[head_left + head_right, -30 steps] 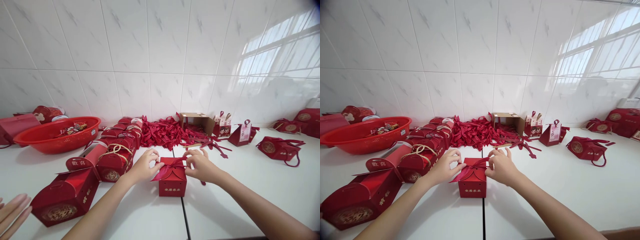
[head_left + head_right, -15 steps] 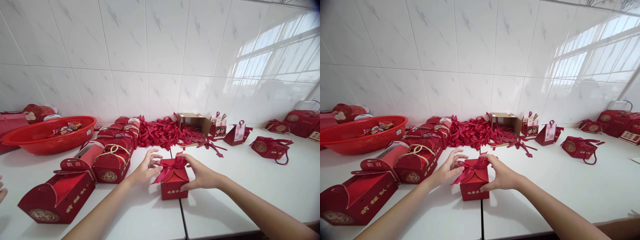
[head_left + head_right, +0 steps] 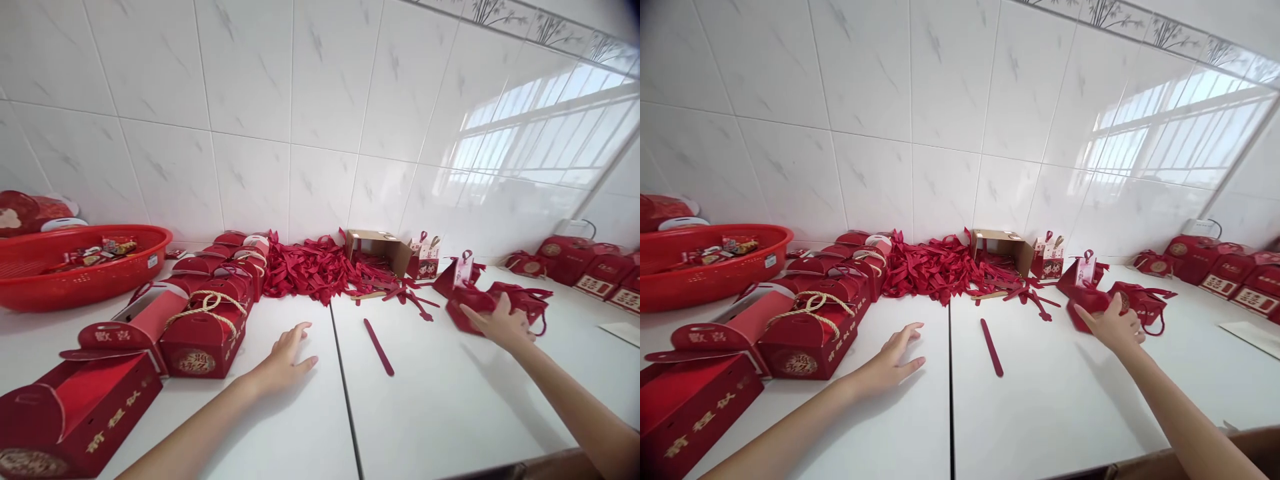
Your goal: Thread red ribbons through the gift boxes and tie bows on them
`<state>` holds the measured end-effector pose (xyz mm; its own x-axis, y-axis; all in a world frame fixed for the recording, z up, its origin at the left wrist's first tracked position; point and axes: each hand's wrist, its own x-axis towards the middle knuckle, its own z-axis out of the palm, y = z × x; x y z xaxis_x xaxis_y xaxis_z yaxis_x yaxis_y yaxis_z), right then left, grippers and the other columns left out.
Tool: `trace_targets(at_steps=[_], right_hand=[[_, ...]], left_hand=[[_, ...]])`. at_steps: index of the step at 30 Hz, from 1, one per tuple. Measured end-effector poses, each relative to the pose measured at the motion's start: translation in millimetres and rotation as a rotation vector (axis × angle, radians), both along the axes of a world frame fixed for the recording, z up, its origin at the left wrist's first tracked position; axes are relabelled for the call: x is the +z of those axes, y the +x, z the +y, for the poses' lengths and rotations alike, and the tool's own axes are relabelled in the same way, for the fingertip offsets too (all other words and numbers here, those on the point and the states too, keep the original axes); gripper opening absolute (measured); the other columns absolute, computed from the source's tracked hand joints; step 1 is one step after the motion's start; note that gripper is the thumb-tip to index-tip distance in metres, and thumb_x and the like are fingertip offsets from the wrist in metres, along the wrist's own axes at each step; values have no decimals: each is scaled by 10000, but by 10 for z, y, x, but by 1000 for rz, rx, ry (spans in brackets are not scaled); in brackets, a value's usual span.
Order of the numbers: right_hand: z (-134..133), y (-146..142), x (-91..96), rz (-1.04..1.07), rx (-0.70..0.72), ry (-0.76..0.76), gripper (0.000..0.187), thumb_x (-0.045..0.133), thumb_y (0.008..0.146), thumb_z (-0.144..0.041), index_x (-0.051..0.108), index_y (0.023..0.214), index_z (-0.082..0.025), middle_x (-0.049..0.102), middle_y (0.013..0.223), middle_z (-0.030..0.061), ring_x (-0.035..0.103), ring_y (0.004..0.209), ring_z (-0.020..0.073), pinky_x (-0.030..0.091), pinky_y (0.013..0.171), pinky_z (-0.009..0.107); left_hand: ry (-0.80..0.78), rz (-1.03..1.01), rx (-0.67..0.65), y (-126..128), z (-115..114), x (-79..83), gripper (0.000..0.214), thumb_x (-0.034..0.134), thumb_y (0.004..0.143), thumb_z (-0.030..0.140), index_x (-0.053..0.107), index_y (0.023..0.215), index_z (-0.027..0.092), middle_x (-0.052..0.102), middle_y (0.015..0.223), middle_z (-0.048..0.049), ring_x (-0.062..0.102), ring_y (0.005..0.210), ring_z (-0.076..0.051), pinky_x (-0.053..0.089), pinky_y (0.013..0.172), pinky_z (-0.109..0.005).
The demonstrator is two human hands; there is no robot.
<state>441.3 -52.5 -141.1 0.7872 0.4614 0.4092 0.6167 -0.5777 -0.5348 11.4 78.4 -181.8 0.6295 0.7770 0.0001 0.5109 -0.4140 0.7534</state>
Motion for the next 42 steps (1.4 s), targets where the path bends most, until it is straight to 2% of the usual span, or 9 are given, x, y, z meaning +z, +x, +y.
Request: trace_targets(at_steps=[3,6,10,12,19,26,31,37,42], right_hand=[[244,-195,-136,-23,-5,-215,847,531,760,-579,309,1423,-101,244,1449,321,205,1358,460,245,1006,613],[532,-656,-237,-126,326,-382,622,534,797,-387,399,1369,-182,252,1490,215,238,1375,369,281,1031,555],[941,-1333,-329,-62,832,-330,477,551,776,-250,530,1249,-196,291,1491,160,179,1400,331,133,1073,590],[1174,-1597,-337,4,905,-259,398,529,772,-182,590,1165,-200,419,1421,137,288,1362,288,119,1088,560],[1914,-2245,-348,460,919,32,393,409,766,-129,600,1108,-163,668,1015,75,660,791,164,504,762,309],[2183,-2379,-527,1049,752,196,711,477,646,-124,385,1351,-157,645,782,49,660,596,171,441,455,229],[2228,-2207,-524,1302,695,356,676,461,604,-96,478,1274,-188,636,778,39,685,652,165,445,475,212],[2108,-2257,-287,1371,782,604,561,457,628,-126,590,1166,-208,658,983,60,665,757,141,430,513,200],[1859,-2346,183,1380,1062,555,367,558,593,-131,704,929,-150,666,701,28,610,610,126,424,525,214]], left_hand=[[19,30,15,11,-46,-14,607,493,838,432,276,1377,255,435,1320,-155,383,1270,-299,263,1052,-528],[57,21,11,22,-80,-40,569,476,849,435,320,1367,258,406,1357,-143,348,1287,-306,261,1055,-530],[128,48,0,27,-113,-69,562,489,840,438,374,1356,248,394,1387,-128,325,1290,-323,248,1064,-535],[159,64,-22,22,-119,-77,595,509,830,438,364,1373,244,398,1386,-125,324,1287,-320,246,1067,-529],[149,80,-33,-4,-121,-82,689,520,827,444,270,1434,235,364,1419,-132,302,1304,-318,223,1084,-527],[120,103,-5,30,-161,-18,677,525,823,391,254,1426,249,356,1413,-128,277,1326,-320,137,1113,-561],[56,49,67,51,-150,-18,638,523,813,298,252,1390,269,287,1423,-116,269,1340,-305,174,1116,-541],[92,-130,168,50,-68,-93,637,525,806,265,202,1353,311,223,1394,-103,407,1217,-252,391,1009,-438],[161,-181,276,40,-38,-96,663,503,828,268,118,1364,326,205,1403,-99,373,1234,-237,412,987,-416]])
